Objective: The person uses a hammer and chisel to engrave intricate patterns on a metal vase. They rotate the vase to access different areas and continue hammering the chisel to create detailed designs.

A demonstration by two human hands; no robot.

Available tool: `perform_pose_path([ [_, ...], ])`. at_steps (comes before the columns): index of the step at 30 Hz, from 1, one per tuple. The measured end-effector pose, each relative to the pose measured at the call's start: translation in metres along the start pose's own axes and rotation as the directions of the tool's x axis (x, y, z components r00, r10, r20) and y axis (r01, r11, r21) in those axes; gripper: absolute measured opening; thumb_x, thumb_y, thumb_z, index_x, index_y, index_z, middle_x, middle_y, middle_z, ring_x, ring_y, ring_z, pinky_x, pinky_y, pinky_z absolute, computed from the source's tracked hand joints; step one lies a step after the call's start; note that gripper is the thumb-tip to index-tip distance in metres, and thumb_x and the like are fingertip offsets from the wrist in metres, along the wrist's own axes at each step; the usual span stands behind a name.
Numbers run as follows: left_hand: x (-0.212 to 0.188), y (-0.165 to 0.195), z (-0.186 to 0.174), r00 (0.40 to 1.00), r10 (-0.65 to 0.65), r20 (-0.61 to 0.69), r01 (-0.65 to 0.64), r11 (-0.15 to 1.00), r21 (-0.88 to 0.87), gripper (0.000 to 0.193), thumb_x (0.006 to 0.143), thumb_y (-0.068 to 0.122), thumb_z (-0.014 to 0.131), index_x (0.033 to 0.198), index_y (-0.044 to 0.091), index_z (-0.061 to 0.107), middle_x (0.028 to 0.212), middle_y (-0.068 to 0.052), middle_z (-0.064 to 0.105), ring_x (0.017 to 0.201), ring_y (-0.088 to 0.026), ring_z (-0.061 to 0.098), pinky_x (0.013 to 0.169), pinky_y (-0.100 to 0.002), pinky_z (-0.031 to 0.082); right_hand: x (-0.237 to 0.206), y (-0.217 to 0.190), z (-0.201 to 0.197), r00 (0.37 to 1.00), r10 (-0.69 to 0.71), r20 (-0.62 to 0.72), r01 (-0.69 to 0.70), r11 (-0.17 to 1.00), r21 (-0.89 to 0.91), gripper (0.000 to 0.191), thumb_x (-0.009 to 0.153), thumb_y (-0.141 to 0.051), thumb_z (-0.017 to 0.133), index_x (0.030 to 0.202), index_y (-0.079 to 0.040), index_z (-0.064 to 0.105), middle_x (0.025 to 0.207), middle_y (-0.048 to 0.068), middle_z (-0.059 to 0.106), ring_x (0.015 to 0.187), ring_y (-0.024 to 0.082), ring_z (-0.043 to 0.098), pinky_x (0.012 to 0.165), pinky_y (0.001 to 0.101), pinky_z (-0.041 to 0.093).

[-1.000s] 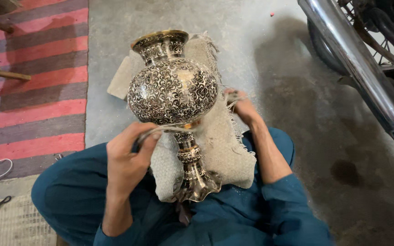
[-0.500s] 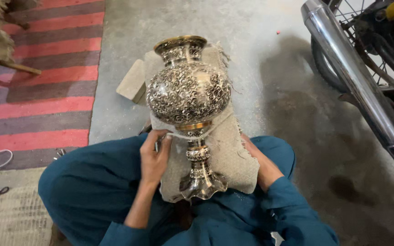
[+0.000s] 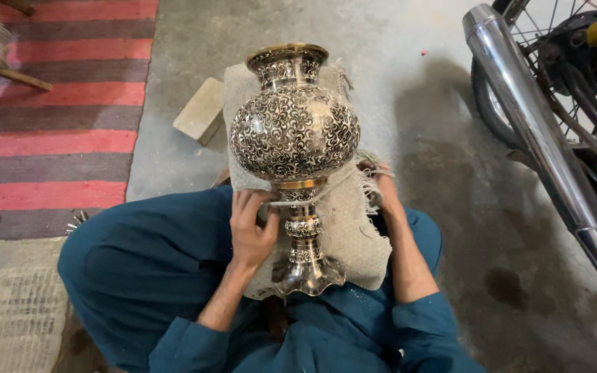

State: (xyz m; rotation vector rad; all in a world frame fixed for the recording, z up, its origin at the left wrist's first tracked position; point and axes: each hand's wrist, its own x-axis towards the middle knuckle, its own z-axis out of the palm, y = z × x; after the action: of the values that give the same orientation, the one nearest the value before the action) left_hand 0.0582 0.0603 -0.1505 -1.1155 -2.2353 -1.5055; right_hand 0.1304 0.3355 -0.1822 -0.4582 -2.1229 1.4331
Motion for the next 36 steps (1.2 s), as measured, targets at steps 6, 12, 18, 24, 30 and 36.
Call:
perform_pose_path([
  [6,0.001,-0.001,0.003,1.000,0.000,-0.006,0.000,1.000,-0.030,0.016,0.083,-0.003,0.064,0.098,0.001,0.066,0.099,-0.013,0.065,0.098,-0.034,0.059,0.086,-0.042,0.047,0.005,0.002,0.016,0.923,0.377,0.075,-0.345,0.730,0.589,0.022,0.102,-0.019,0.055,0.100,-0.005,0.072,0.089,0.001,0.071,0.075,0.010,0.060,0.064,0.0278,0.050],
  [12,0.001,-0.001,0.001,1.000,-0.014,-0.024,0.013,0.998,-0.054,0.014,0.087,-0.002,0.062,0.100,-0.001,0.066,0.099,-0.014,0.064,0.098,-0.035,0.059,0.087,-0.043,0.047,-0.004,-0.003,0.022,0.978,0.179,0.111,-0.210,0.861,0.463,0.020,0.101,-0.012,0.061,0.114,0.000,0.072,0.101,0.007,0.073,0.080,0.011,0.063,0.069,0.0296,0.054],
  [18,0.008,0.004,-0.001,1.000,-0.015,0.027,0.017,0.999,-0.044,0.015,0.086,0.001,0.065,0.101,0.000,0.066,0.101,-0.014,0.065,0.099,-0.035,0.059,0.087,-0.042,0.047,-0.017,-0.014,0.026,0.958,0.280,0.063,-0.279,0.859,0.429,0.022,0.095,-0.009,0.063,0.114,0.000,0.071,0.101,0.006,0.075,0.080,0.012,0.066,0.069,0.0307,0.056],
  [24,-0.021,-0.007,-0.023,0.994,0.025,-0.103,-0.012,0.992,0.129,0.032,0.083,0.005,0.072,0.114,0.001,0.064,0.119,-0.019,0.062,0.116,-0.039,0.056,0.102,-0.047,0.044,-0.038,-0.017,0.016,0.986,0.040,-0.164,-0.082,0.963,-0.256,0.024,0.085,-0.006,0.065,0.107,0.001,0.070,0.091,0.018,0.074,0.085,0.020,0.069,0.077,0.0373,0.055],
  [30,-0.081,-0.040,-0.064,0.619,-0.669,0.411,0.731,0.682,0.008,0.025,0.097,0.019,0.059,0.118,0.006,0.061,0.094,-0.018,0.072,0.082,-0.038,0.069,0.076,-0.046,0.058,-0.036,-0.021,0.009,0.838,0.211,-0.504,-0.367,0.901,-0.233,0.017,0.094,-0.012,0.066,0.106,0.000,0.064,0.094,0.019,0.072,0.085,0.030,0.070,0.079,0.0402,0.054],
  [36,-0.114,-0.033,-0.043,0.384,-0.609,0.693,0.616,0.729,0.299,0.037,0.092,0.029,0.057,0.116,0.005,0.072,0.107,-0.023,0.076,0.110,-0.040,0.070,0.090,-0.044,0.056,-0.030,-0.025,0.008,0.895,0.095,-0.435,-0.222,0.943,-0.250,0.019,0.096,-0.005,0.060,0.114,0.000,0.066,0.108,0.020,0.066,0.091,0.030,0.069,0.082,0.0391,0.054],
])
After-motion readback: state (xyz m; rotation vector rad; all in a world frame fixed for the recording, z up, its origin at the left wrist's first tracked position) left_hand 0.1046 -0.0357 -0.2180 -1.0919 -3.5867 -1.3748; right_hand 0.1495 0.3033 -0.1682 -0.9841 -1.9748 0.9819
